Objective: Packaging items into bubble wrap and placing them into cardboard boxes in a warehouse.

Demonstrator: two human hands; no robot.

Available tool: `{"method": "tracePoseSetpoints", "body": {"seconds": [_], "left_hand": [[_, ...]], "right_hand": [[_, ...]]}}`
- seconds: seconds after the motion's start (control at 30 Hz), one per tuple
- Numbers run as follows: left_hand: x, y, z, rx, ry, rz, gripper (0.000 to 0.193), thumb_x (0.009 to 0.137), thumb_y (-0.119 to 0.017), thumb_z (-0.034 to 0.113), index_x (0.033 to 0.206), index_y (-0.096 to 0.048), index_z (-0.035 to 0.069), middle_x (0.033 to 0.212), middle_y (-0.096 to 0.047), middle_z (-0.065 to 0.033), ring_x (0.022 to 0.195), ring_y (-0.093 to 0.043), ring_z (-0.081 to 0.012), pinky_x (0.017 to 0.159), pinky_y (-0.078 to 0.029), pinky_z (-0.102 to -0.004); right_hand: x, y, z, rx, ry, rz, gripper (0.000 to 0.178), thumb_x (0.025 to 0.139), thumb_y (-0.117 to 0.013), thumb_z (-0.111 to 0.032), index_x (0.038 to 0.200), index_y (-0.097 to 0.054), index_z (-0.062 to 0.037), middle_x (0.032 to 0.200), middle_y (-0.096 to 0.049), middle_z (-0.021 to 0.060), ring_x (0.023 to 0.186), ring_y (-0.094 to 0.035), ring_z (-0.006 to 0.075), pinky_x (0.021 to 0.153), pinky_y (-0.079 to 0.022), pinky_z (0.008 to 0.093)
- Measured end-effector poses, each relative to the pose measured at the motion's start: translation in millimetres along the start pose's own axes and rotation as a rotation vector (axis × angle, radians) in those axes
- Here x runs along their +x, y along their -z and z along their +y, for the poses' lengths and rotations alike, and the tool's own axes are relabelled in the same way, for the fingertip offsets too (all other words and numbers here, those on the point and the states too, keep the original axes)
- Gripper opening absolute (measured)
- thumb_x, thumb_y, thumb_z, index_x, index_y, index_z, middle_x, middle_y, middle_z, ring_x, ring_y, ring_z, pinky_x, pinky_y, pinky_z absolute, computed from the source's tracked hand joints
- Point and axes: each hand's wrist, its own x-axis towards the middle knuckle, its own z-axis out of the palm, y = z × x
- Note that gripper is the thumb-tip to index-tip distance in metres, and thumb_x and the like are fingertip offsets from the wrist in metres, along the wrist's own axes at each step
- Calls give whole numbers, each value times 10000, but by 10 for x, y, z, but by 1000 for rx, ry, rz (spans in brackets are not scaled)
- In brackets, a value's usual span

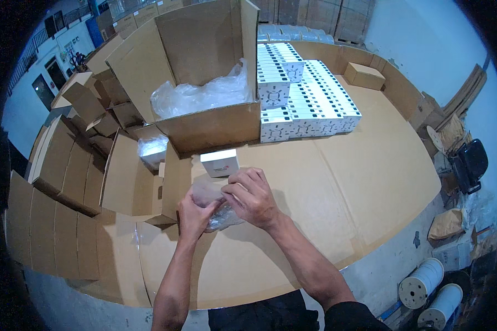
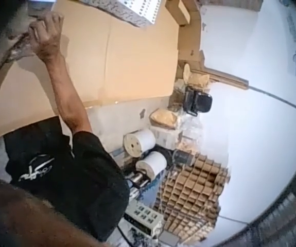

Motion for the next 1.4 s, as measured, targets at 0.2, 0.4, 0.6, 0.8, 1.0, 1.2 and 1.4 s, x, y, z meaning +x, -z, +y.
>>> {"method": "tracePoseSetpoints", "body": {"seconds": [0.2,0.4,0.6,0.8,1.0,1.2,1.4], "left_hand": [[-27,21,-1,4,17,-43,533,705,-921,249,1113,-677,8,995,-754,-175,905,-745,-284,802,-586,-401],[-16,-3,-62,-25,-4,-83,564,699,-926,283,1127,-678,10,1006,-755,-175,933,-746,-294,807,-586,-407],[-16,7,-29,2,-6,-93,551,695,-930,285,1103,-680,11,986,-758,-165,905,-749,-286,779,-583,-394],[-25,3,-90,-72,-58,-83,510,696,-930,255,1065,-674,13,917,-753,-155,836,-747,-248,739,-581,-367],[-41,10,-23,-132,-32,-175,587,657,-948,241,1128,-672,24,951,-751,-117,877,-727,-205,790,-575,-349],[-63,134,-25,-184,-14,-316,674,606,-974,229,1168,-663,27,1009,-745,-91,921,-702,-160,819,-568,-340],[-62,116,-78,-269,19,-280,680,607,-982,226,1165,-665,-2,988,-746,-92,904,-698,-157,815,-568,-337]], "right_hand": [[60,64,5,-102,74,-44,239,698,-817,-85,905,-699,-76,996,-650,60,959,-610,235,890,-454,409],[11,72,23,-166,34,-158,250,717,-798,-106,938,-688,-69,954,-636,52,926,-599,235,881,-448,401],[-6,22,44,-62,3,-159,235,747,-768,-65,952,-652,-75,893,-641,45,904,-632,227,924,-458,418],[56,52,-45,-48,-86,-253,311,783,-749,-65,1071,-635,-85,931,-698,30,891,-672,201,1059,-414,468],[67,47,64,122,-222,-298,130,880,-713,-77,1009,-697,-72,971,-741,18,872,-693,180,1103,-386,489],[187,49,41,358,-311,-360,155,920,-677,-153,1048,-728,-80,1327,-673,78,1160,-637,224,1095,-366,440],[334,154,4,323,-199,-327,333,911,-628,-225,1201,-706,-82,1496,-543,117,1074,-641,217,1002,-426,379]]}}
